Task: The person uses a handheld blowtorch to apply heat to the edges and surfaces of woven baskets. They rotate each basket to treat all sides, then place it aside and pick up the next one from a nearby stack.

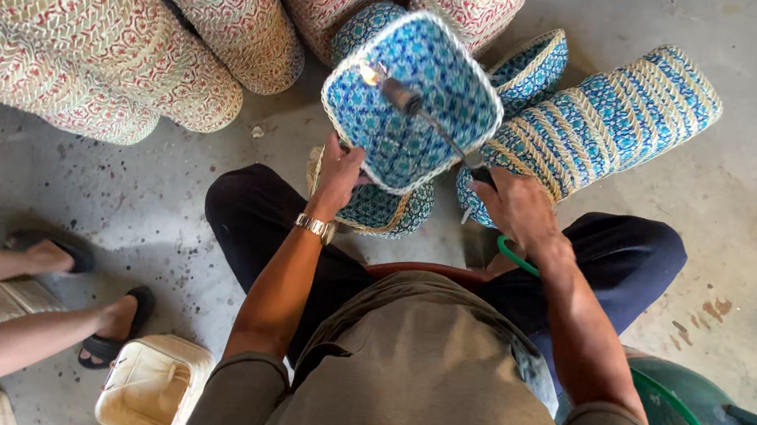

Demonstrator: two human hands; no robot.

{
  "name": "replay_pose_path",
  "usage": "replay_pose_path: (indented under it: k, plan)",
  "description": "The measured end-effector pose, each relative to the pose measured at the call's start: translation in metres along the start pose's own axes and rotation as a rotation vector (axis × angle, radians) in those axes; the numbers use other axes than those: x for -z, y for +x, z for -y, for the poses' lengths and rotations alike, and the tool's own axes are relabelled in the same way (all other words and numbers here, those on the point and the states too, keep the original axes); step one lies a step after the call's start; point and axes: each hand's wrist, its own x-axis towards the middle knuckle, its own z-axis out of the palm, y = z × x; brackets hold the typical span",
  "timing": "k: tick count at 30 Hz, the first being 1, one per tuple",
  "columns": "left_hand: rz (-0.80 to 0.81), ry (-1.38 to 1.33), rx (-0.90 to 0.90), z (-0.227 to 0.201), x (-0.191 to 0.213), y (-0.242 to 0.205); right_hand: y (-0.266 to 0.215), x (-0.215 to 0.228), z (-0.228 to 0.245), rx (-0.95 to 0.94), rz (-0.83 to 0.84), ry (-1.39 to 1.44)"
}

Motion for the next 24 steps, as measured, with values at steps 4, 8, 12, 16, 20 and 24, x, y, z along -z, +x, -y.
replay_pose_path:
  k: [4,8,12,16,20,24]
  plan:
    - [0.017,-0.280,0.005,-0.007,-0.005,-0.004,0.007,-0.020,0.002,-0.050,0.074,0.097]
    - [-0.018,-0.320,-0.079,-0.009,-0.003,-0.005,0.005,-0.021,0.006,-0.133,0.239,0.088]
    - [-0.105,-0.381,-0.192,-0.012,-0.007,-0.008,0.009,-0.012,0.009,-0.149,0.121,-0.047]
    - [-0.237,-0.306,-0.231,-0.015,-0.014,-0.007,0.015,-0.007,0.012,-0.272,0.257,-0.008]
    - [-0.224,-0.396,-0.297,0.003,-0.017,-0.004,0.020,-0.014,0.016,-0.323,0.133,-0.106]
    - [-0.248,-0.441,-0.491,0.019,-0.016,0.022,0.010,-0.006,0.014,-0.060,0.163,0.061]
